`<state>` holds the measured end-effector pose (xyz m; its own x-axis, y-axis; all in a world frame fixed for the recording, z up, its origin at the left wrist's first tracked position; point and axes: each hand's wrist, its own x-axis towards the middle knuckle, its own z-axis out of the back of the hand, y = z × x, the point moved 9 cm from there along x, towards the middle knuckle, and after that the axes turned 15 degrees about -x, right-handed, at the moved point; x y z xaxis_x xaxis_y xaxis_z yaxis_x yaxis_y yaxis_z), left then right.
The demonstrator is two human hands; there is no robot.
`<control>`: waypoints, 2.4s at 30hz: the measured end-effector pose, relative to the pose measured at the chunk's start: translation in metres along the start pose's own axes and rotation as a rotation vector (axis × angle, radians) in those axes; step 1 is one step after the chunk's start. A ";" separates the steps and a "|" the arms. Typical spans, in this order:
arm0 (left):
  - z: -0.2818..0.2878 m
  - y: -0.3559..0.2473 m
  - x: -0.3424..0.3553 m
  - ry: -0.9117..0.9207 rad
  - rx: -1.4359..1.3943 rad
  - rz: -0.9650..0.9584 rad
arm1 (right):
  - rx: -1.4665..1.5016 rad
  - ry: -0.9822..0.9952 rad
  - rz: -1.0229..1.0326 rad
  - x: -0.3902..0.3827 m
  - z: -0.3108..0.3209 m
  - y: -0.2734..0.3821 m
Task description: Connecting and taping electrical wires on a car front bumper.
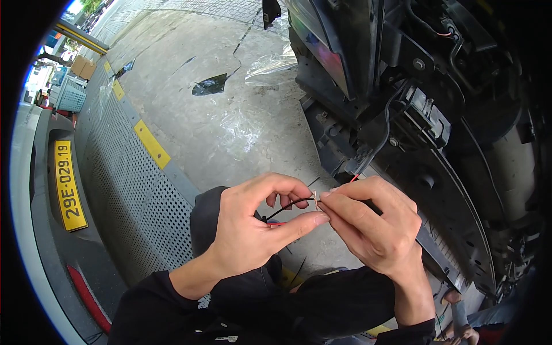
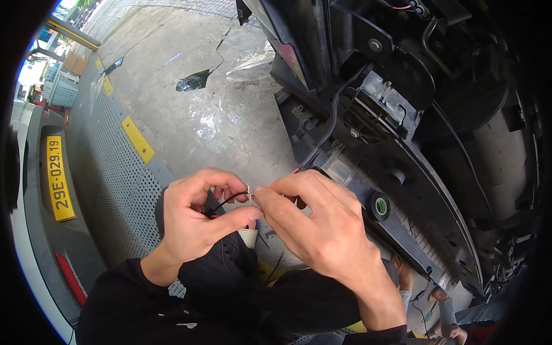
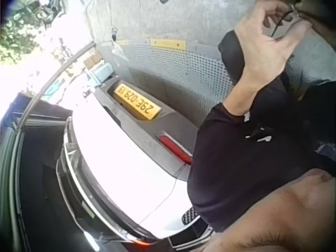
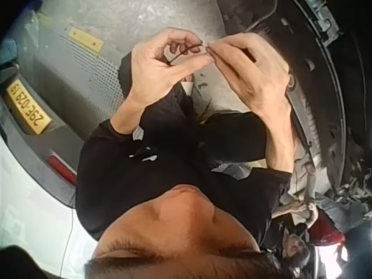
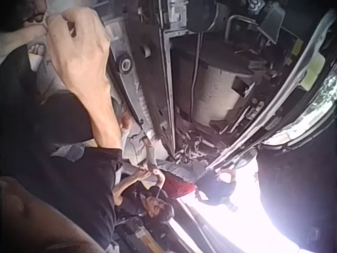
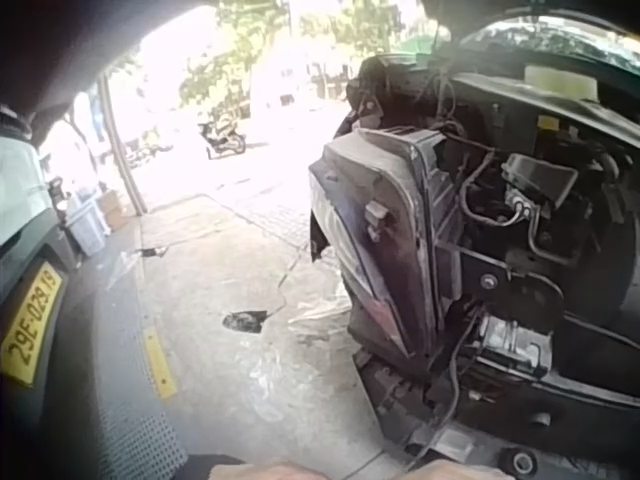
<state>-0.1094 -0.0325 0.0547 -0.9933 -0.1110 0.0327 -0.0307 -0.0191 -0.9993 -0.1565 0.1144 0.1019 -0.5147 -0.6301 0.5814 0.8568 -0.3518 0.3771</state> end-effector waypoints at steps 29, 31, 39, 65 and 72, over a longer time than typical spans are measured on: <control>-0.024 -0.024 0.001 0.013 0.362 -0.376 | -0.010 0.322 -0.023 0.003 -0.002 -0.008; -0.024 -0.024 0.001 0.012 0.372 -0.377 | -0.013 0.320 -0.022 0.003 -0.001 -0.008; -0.027 -0.025 0.001 0.014 0.321 -0.398 | -0.015 0.285 -0.023 0.001 0.004 -0.009; -0.027 -0.035 -0.002 0.051 0.316 -0.599 | 0.319 0.263 -0.397 -0.003 0.009 -0.030; -0.033 -0.033 0.005 0.109 0.329 -0.637 | 0.398 0.405 -0.531 -0.007 0.002 -0.045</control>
<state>-0.1174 0.0000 0.0871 -0.7995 0.1207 0.5885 -0.5893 -0.3475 -0.7294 -0.1917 0.1360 0.0829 -0.7350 -0.6774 -0.0294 0.3829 -0.4504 0.8066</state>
